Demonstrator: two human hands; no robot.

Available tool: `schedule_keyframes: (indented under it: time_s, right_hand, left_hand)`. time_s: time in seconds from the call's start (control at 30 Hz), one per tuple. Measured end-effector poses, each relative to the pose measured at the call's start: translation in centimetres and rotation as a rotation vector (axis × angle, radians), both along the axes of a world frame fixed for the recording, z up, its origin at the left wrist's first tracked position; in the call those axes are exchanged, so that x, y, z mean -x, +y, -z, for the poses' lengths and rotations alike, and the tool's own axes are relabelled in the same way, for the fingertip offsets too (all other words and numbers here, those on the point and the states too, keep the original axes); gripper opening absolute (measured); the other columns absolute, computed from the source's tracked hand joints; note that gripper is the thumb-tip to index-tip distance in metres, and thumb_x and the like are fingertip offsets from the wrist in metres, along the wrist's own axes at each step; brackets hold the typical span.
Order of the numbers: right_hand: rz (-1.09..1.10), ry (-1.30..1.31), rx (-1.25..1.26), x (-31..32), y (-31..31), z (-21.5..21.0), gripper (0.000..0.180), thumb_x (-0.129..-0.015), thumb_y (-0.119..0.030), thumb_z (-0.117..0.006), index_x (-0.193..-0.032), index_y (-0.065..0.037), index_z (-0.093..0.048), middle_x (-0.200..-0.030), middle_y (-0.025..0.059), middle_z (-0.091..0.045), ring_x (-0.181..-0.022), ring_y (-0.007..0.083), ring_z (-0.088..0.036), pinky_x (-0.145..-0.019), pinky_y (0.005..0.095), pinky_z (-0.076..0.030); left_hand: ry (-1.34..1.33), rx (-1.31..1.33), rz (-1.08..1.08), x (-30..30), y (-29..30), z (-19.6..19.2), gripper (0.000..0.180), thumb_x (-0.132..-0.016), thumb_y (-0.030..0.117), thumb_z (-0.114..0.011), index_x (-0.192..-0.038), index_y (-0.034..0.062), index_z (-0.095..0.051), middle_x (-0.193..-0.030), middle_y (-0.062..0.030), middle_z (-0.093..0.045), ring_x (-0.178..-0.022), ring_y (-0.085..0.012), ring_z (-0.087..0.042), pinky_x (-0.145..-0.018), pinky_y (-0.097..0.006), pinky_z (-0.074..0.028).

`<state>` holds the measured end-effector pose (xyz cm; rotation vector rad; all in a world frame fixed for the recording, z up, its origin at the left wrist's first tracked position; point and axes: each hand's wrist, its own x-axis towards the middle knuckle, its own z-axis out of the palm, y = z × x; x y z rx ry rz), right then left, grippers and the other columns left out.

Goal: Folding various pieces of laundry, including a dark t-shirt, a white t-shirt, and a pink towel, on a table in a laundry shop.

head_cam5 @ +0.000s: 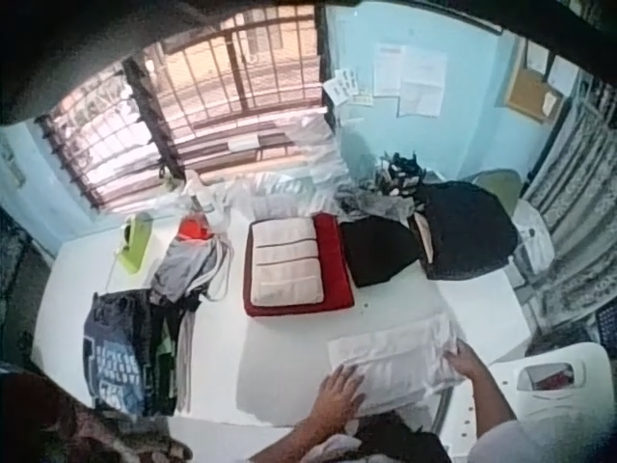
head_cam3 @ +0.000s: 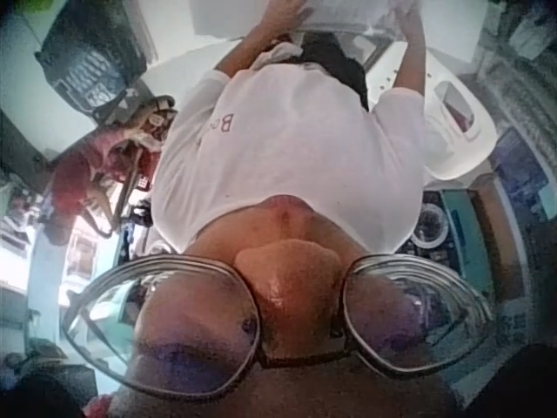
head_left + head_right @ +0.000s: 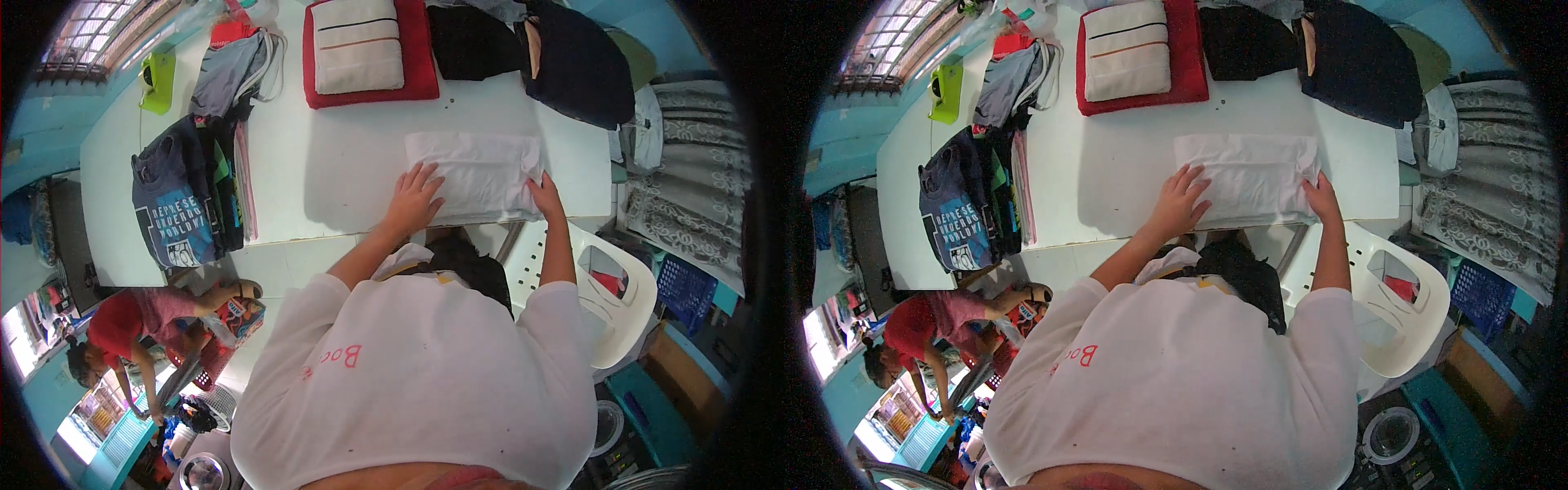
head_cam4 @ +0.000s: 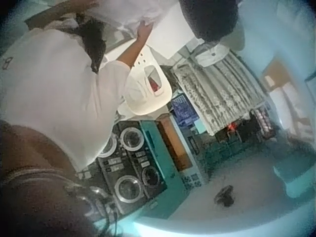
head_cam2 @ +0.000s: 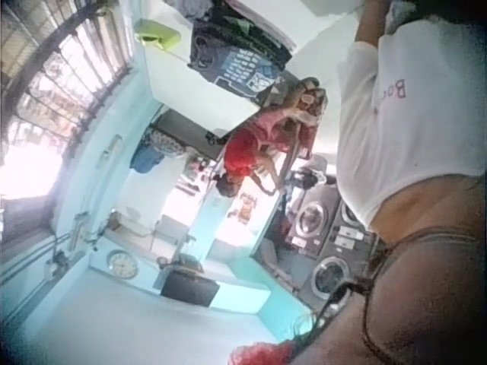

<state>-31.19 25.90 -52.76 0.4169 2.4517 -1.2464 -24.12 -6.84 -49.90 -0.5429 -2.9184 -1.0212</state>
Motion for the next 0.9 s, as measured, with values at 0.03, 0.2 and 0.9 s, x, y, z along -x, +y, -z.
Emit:
schedule_keyframes:
  time_s: [0.03,0.2,0.9]
  right_hand:
    - [-0.01,0.009,-0.007,-0.3,0.3,0.1,0.047,-0.074,-0.014,-0.058,-0.117,-0.002,-0.042,-0.105,0.0123,-0.054,-0.096,0.0208,-0.051,-0.084,0.0305,-0.038]
    - [0.154,0.04,0.094,-1.4,0.8,-1.1,0.052,-0.075,-0.016,-0.057,-0.12,-0.002,-0.037,-0.107,0.0168,-0.052,-0.1,0.0247,-0.049,-0.087,0.0307,-0.036]
    - [-0.193,-1.358,1.482,0.1,-6.1,-5.5,0.064,-0.078,-0.054,-0.037,-0.122,-0.007,-0.035,-0.117,0.0151,-0.043,-0.11,0.0296,-0.039,-0.092,0.0456,-0.029]
  left_hand:
    - [-0.009,-0.001,0.01,0.2,0.4,0.5,0.04,-0.075,0.024,-0.058,-0.11,0.0103,-0.047,-0.127,-0.0125,-0.033,-0.117,-0.0333,-0.03,-0.091,-0.048,-0.03]
    - [-0.152,0.226,-0.037,0.8,1.0,2.5,0.063,-0.07,0.032,-0.062,-0.124,0.0174,-0.035,-0.137,-0.0092,-0.015,-0.126,-0.0337,-0.012,-0.092,-0.06,-0.016]
    - [0.264,-0.129,-0.142,-2.4,6.0,-15.6,0.022,-0.059,0.011,-0.059,-0.08,0.0134,-0.057,-0.079,-0.0021,-0.048,-0.07,-0.0183,-0.052,-0.06,-0.032,-0.04]
